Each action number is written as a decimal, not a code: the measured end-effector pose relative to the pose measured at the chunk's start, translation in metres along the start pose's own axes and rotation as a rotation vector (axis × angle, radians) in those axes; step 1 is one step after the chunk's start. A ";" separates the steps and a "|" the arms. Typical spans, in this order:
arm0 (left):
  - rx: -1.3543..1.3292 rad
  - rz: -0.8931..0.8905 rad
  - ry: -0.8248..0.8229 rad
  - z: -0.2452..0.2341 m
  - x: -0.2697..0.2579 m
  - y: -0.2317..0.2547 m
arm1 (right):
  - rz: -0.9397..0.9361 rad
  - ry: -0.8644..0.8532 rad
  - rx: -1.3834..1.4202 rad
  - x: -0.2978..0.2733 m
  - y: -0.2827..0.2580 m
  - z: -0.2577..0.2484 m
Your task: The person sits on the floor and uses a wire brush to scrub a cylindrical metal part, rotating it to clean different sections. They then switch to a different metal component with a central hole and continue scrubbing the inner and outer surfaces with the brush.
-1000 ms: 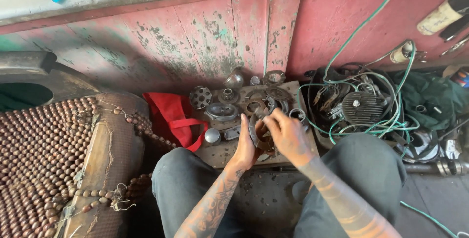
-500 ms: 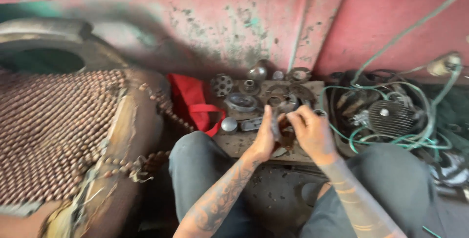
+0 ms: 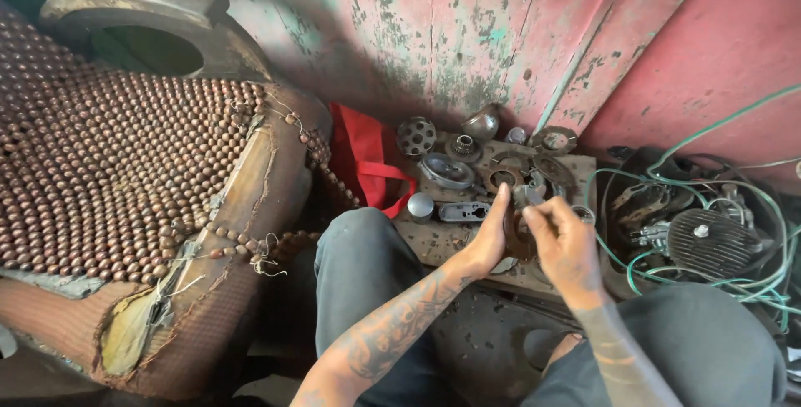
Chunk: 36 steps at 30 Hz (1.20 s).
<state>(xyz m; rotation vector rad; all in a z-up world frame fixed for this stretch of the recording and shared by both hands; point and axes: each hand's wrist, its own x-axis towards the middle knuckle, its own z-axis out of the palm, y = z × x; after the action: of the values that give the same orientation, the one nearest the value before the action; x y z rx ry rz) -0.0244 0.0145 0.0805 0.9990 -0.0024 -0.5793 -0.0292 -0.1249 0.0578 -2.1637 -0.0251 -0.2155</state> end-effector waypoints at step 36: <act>0.054 0.147 -0.100 -0.037 0.035 -0.037 | -0.012 0.003 0.031 0.004 -0.007 -0.005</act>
<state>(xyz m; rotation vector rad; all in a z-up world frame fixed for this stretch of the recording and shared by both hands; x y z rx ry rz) -0.0018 0.0129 0.0215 1.0121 -0.1796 -0.4953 -0.0271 -0.1253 0.0670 -2.1329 -0.0394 -0.2232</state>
